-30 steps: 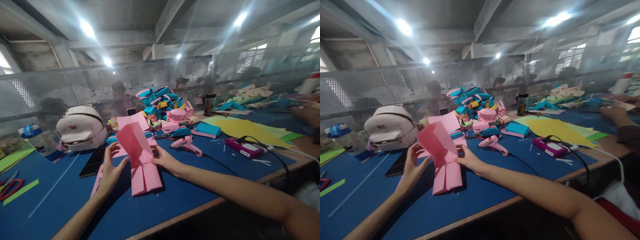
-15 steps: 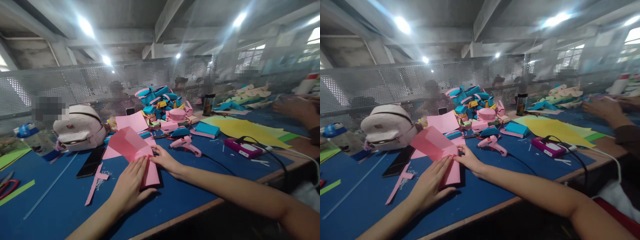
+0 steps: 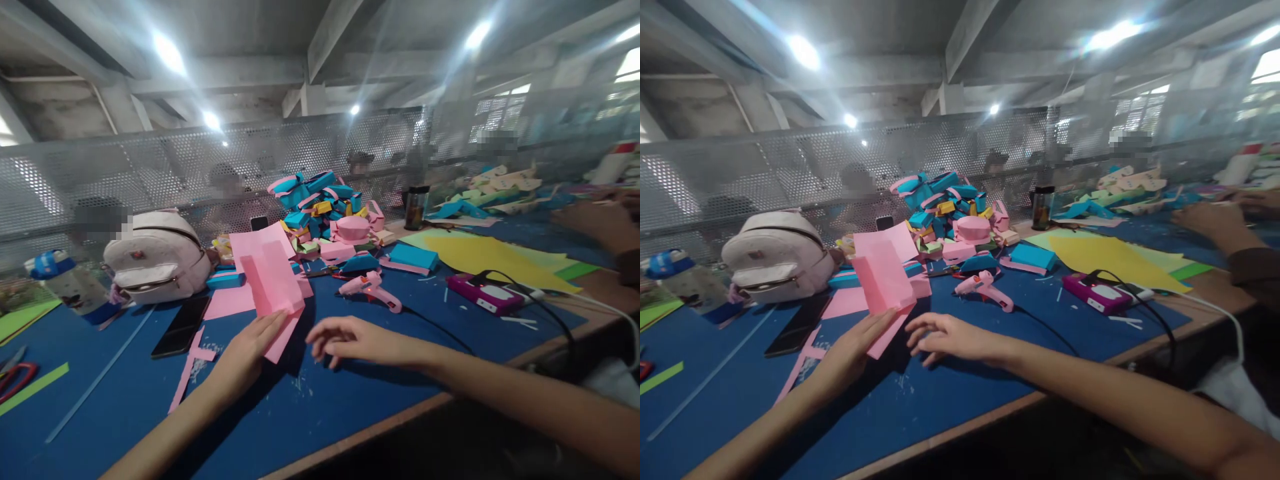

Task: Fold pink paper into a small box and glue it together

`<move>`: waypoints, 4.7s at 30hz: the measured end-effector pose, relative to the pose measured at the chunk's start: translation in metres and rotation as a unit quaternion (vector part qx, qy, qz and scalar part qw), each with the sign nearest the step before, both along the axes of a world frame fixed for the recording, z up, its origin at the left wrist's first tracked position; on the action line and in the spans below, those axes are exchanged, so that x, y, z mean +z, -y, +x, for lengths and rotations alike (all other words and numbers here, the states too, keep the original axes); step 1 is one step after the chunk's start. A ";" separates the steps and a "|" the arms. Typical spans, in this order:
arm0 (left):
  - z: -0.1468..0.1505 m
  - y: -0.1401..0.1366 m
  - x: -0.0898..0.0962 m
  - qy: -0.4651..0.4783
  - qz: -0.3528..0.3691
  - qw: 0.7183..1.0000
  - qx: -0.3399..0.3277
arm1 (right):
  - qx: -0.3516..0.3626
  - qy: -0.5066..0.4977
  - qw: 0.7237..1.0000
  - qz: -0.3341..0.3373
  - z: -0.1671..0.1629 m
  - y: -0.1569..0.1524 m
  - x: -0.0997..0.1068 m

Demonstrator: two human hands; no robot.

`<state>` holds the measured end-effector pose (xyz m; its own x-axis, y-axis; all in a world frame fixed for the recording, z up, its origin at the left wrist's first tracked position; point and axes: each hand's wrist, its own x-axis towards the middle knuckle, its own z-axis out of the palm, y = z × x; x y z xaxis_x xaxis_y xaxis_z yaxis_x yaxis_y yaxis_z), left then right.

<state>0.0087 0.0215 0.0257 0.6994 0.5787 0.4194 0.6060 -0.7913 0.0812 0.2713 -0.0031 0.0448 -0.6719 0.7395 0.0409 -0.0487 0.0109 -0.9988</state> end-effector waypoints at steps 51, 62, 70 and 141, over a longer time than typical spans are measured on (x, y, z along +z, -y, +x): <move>-0.011 -0.029 -0.003 -0.113 -0.071 0.990 -0.037 | -0.005 0.311 0.939 0.149 0.066 -0.073 -0.008; -0.006 -0.030 -0.036 -0.037 -0.053 0.997 0.037 | -0.067 0.269 0.958 -0.069 0.072 -0.078 -0.039; -0.011 -0.036 -0.005 -0.152 -0.103 0.981 -0.054 | -0.058 0.297 0.951 -0.066 0.075 -0.071 -0.044; -0.010 -0.026 0.004 -0.084 -0.101 0.991 0.002 | -0.266 0.299 0.916 -0.005 0.065 -0.054 -0.051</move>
